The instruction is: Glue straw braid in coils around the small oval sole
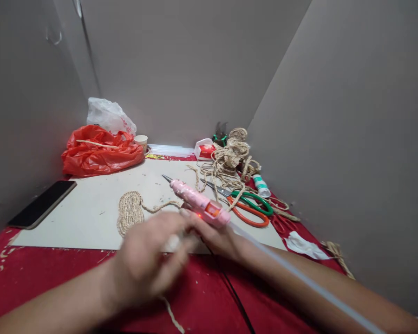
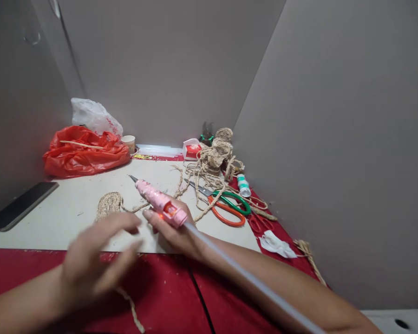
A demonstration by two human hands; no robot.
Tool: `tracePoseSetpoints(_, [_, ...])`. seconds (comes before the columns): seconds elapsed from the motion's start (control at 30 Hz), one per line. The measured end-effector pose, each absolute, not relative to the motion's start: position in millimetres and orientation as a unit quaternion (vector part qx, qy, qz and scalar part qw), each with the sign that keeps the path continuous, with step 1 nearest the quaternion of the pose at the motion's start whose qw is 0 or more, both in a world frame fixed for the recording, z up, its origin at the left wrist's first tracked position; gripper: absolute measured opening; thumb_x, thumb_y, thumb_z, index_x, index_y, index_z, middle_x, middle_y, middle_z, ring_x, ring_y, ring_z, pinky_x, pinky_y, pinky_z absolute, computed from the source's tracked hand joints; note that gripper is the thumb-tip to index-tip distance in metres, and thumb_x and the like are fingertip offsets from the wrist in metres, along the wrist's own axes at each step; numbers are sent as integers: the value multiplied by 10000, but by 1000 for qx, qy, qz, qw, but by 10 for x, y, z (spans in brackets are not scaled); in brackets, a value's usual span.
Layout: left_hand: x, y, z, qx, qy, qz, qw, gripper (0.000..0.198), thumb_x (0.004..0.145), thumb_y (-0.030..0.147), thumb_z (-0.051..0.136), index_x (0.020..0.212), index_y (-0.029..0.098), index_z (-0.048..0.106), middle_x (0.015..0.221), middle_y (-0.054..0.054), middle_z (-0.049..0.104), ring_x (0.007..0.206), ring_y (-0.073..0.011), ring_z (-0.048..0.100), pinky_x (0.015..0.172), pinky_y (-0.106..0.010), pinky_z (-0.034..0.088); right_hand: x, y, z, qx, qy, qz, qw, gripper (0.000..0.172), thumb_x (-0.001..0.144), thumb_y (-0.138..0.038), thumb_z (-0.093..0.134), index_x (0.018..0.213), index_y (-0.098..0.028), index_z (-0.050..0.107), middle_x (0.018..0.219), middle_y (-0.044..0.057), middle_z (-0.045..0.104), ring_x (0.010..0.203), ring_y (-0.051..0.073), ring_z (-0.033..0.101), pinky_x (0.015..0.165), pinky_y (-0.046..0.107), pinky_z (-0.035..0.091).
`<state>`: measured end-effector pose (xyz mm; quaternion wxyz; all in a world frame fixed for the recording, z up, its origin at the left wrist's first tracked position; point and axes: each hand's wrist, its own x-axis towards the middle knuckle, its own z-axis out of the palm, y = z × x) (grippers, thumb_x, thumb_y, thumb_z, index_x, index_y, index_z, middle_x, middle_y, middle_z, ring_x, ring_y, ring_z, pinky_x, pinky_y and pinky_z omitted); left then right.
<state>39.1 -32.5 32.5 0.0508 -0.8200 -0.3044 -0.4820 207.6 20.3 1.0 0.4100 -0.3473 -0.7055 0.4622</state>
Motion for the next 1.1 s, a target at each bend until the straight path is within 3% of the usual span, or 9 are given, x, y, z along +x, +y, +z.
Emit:
tracePoseSetpoints(0.07, [13,-108,288,-747,-481,-458,22,145,890,283,524,978,178,570,832,-42,684,734,-149,641,690,-255,496,2078,234,8,-320,-661,537,415,341,850,-480,555,692,-180,516,569,-18,493,491,93,437,449,223,339])
tracePoseSetpoints(0.2, [-665,348,116,-634,-738,-232,-9,418,835,585,455,800,192,594,711,-85,666,671,-245,615,604,-310,399,2067,311,34,-245,-526,730,360,385,805,-505,578,647,-158,529,501,-35,475,391,69,402,391,198,303])
tracePoseSetpoints(0.27, [-817,472,30,-613,-774,-152,-37,518,792,683,418,721,198,586,738,-123,674,706,-283,616,574,-314,352,2066,337,63,-204,-469,790,340,369,779,-477,600,616,-164,492,530,-43,468,372,58,377,383,199,323])
tracePoseSetpoints(0.37, [-794,539,-37,-617,-770,-136,-90,520,719,719,492,709,206,578,765,-113,676,731,-280,608,575,-310,338,2075,354,104,-179,-414,828,333,319,765,-427,605,637,-179,450,585,-51,476,356,48,345,359,196,317])
tracePoseSetpoints(0.53, [-540,555,-32,-599,-745,-248,-156,380,627,513,714,719,210,505,641,-19,596,615,-194,561,534,-267,336,2087,366,121,-198,-414,823,333,310,742,-422,603,638,-190,425,571,-53,470,350,51,322,345,200,300])
tracePoseSetpoints(0.63, [-427,527,-23,-501,-694,-416,-307,409,591,364,779,810,213,469,561,35,550,492,-144,525,473,-231,331,2091,364,102,-202,-429,819,323,320,742,-433,599,615,-186,440,552,-45,478,354,58,341,359,212,319])
tracePoseSetpoints(0.73, [-359,487,0,-393,-612,-527,-440,376,579,232,791,819,187,506,567,26,585,457,-116,526,454,-211,367,2089,336,83,-210,-455,815,291,341,759,-458,588,604,-163,515,494,-30,478,364,70,385,372,208,310])
tracePoseSetpoints(0.87, [-309,447,106,-292,-533,-568,-555,93,688,132,674,753,113,609,661,-43,651,551,-128,600,539,-234,483,2067,260,81,-220,-487,792,294,348,759,-453,608,608,-141,579,446,-18,500,361,75,417,372,198,277])
tracePoseSetpoints(1.1, [-222,390,215,-276,-485,-619,-552,125,800,175,624,910,131,662,768,-29,701,605,-133,637,574,-236,530,2033,138,34,-301,-546,723,299,423,718,-552,663,656,-141,586,520,-16,538,402,67,442,372,187,281])
